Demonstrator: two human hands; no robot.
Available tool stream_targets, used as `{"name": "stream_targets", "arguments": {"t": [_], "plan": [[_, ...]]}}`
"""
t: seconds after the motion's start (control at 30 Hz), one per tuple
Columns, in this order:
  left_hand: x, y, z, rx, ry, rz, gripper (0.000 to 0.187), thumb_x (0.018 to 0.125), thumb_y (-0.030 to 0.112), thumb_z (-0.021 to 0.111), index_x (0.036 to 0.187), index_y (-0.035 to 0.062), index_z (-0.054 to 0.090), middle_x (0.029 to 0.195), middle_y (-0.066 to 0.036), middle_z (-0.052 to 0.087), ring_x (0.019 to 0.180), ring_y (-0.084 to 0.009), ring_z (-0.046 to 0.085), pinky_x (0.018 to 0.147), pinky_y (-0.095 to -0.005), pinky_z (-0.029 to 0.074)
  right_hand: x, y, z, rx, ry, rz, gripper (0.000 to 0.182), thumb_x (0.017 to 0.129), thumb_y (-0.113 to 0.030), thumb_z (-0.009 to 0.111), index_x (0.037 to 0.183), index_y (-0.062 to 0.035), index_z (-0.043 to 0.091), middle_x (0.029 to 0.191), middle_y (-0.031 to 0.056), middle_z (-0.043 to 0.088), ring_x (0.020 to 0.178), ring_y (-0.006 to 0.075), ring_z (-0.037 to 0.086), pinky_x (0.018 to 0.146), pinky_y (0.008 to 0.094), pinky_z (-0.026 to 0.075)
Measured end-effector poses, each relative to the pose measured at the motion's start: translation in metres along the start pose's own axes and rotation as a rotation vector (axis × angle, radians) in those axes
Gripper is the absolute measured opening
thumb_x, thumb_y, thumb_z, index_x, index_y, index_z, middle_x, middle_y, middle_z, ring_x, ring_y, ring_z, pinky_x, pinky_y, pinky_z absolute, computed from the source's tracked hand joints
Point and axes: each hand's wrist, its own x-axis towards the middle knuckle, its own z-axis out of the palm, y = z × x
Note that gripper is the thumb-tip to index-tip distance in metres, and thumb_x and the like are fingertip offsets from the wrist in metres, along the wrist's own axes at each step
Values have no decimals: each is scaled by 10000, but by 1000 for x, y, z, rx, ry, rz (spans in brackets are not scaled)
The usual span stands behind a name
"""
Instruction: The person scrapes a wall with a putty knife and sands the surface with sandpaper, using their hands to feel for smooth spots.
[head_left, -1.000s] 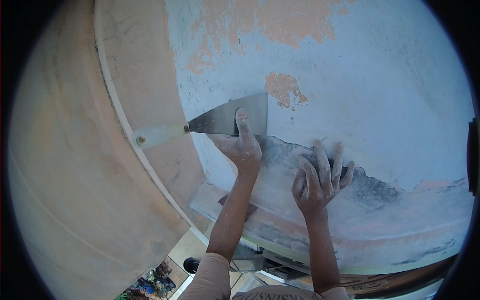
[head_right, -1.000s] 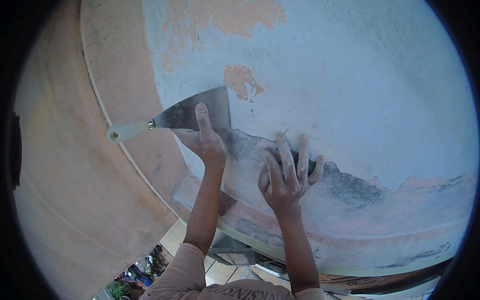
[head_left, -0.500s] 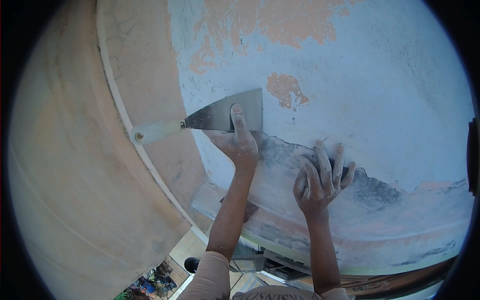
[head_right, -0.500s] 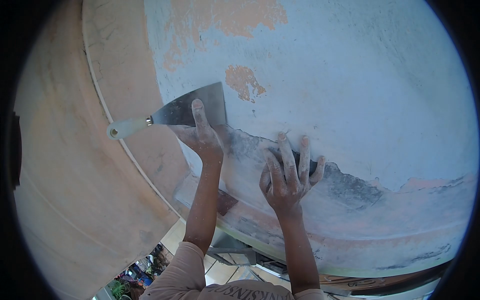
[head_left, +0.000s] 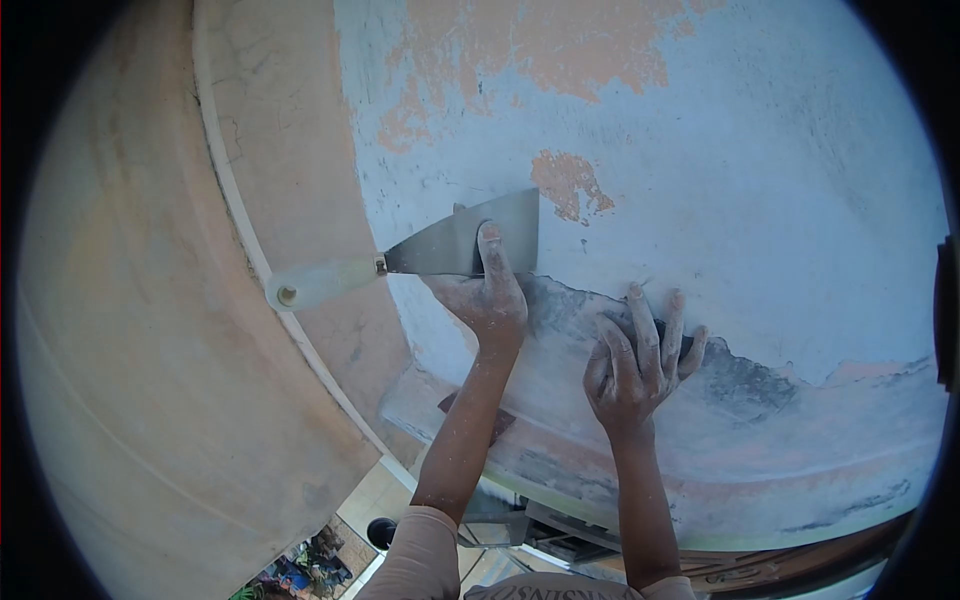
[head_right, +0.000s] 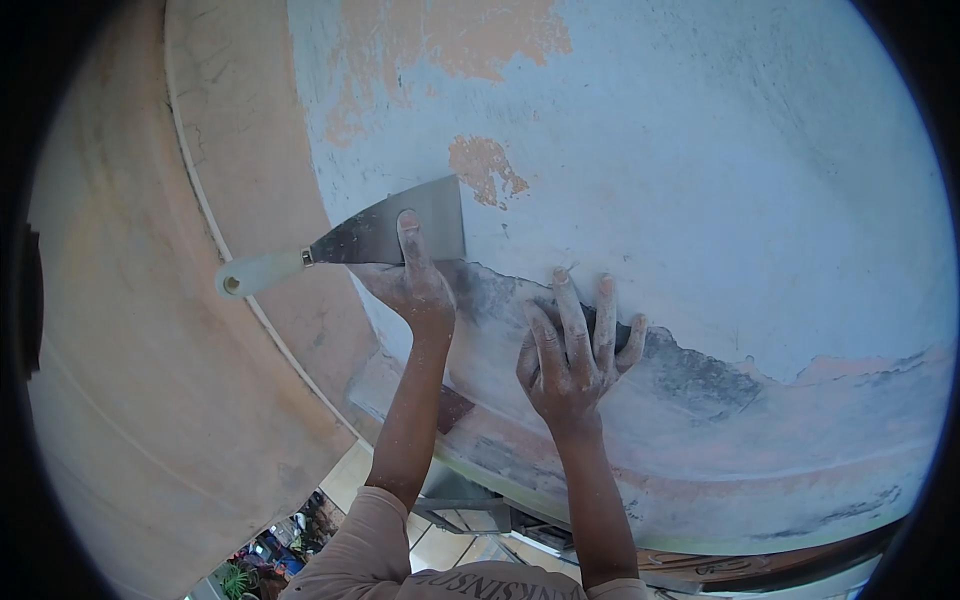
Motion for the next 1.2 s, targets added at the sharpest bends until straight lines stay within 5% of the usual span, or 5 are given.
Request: {"name": "stream_targets", "arguments": {"t": [0.1, 0.5, 0.9, 0.97, 1.2], "plan": [[5, -5, -7, -123, -44, -141, 558, 822, 163, 615, 1194, -122, 312, 1130, -240, 454, 1024, -257, 490, 895, -364, 401, -1, 0, -2, -18, -14, 5, 216, 698, -87, 576, 838, -239, 639, 1199, -34, 558, 1221, 293, 413, 1070, 522, 101], [-12, -1, 5, -239, -74, -25, 577, 835, 115, 594, 1236, -104, 240, 1096, -206, 456, 1011, -239, 498, 884, -359, 414, -2, 1, 1, 1, 2, 14, 212, 687, -84, 585, 818, -239, 643, 1189, -34, 566, 1224, 286, 410, 1067, 514, 110], [-2, -13, -12, 137, -71, 8, 551, 818, 60, 597, 1251, -57, 276, 1172, -159, 427, 1051, -197, 453, 938, -315, 362, 0, -1, -1, 9, 2, 17, 200, 698, -77, 586, 812, -231, 641, 1181, -25, 572, 1214, 284, 423, 1072, 506, 102], [-20, 3, 1, -228, -109, -60, 623, 810, 68, 616, 1287, -59, 237, 1252, -168, 363, 1080, -203, 428, 969, -324, 325, 1, 0, -1, 8, 4, 14, 199, 697, -79, 588, 815, -231, 641, 1186, -26, 570, 1216, 284, 421, 1072, 505, 102], [-15, 5, 5, -177, -6, -104, 628, 823, 168, 622, 1239, -125, 254, 1155, -238, 427, 1049, -286, 480, 923, -380, 379, -2, 1, -1, 16, -10, 14, 223, 690, -81, 595, 837, -240, 646, 1198, -30, 562, 1224, 281, 412, 1074, 502, 104]]}}
